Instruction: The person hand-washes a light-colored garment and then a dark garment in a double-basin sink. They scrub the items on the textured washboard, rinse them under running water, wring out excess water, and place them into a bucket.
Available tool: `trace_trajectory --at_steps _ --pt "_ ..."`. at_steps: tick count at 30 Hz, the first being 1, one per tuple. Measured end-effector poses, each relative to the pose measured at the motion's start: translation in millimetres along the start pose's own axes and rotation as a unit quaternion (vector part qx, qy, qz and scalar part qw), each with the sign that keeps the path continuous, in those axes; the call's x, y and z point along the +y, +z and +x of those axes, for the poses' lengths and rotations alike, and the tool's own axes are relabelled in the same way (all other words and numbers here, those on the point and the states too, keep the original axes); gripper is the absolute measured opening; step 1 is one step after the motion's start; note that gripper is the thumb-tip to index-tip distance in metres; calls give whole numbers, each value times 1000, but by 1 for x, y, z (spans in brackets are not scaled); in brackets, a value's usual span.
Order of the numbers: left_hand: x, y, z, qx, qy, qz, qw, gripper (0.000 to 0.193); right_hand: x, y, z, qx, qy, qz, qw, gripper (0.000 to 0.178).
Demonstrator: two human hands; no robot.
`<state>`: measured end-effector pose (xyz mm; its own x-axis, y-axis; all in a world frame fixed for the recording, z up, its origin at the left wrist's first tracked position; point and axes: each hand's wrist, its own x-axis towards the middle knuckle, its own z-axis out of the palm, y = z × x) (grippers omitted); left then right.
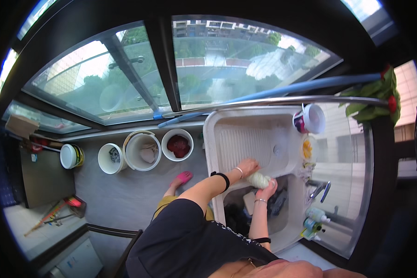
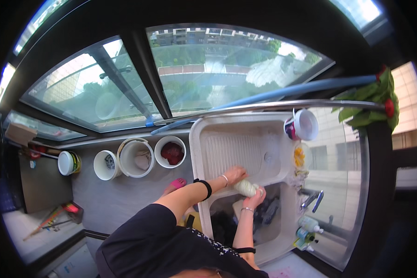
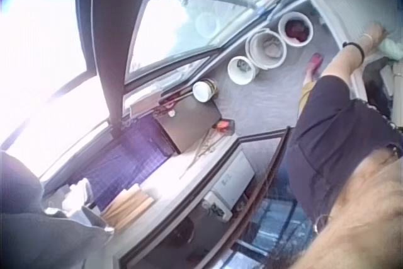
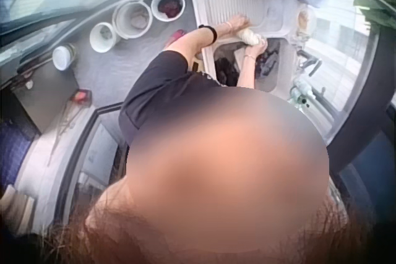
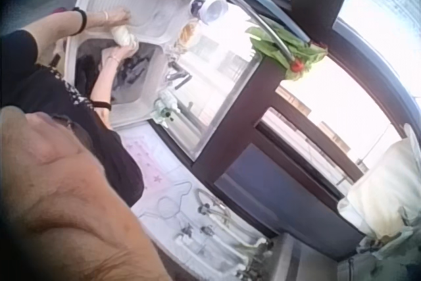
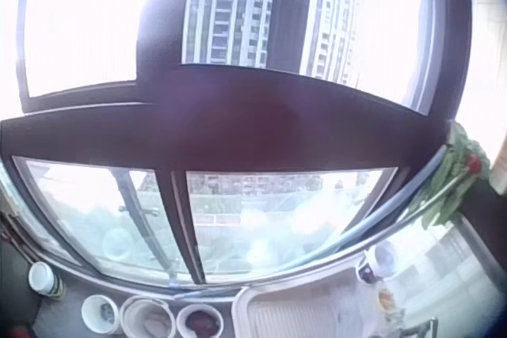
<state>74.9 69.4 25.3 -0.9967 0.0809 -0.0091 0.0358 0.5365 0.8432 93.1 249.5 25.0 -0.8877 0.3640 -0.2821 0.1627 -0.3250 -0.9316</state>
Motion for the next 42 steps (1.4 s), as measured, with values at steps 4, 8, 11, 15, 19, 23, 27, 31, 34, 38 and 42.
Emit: trace_trajectory --at_steps 4,8,11,15,19,23,27,31,34,38,42 --pt "-11 12 4 -17 -16 54 998 26 -24 18 -17 -46 21 25 998 29" --pt "-20 11 2 69 78 66 992 24 -42 28 -32 -103 19 -28 994 29" --pt "-21 -2 0 -9 40 -10 999 25 -50 37 -43 -195 -68 -105 973 23" --pt "-11 -17 -5 -11 -52 -111 992 36 -53 49 -59 -299 -210 -241 899 20" --pt "-5 -18 -2 -62 -36 -72 995 34 -48 49 -70 -370 -289 -305 829 17" --pt "-7 -8 7 -87 51 4 995 31 -43 39 -69 -409 -320 -319 793 13" --pt "-11 0 15 -97 85 20 991 33 -38 34 -59 -482 -348 -329 733 12" --pt "-12 -1 21 -146 87 8 985 34 -34 42 -43 -540 -382 -308 684 13" --pt "-12 -4 25 -179 74 18 981 33 -31 52 -33 -601 -377 -290 642 15" --pt "-13 -5 28 -181 96 25 978 31 -26 59 -28 -618 -390 -247 636 16" --pt "-14 -4 28 -193 114 39 974 32 -19 59 -33 -627 -414 -250 611 17"
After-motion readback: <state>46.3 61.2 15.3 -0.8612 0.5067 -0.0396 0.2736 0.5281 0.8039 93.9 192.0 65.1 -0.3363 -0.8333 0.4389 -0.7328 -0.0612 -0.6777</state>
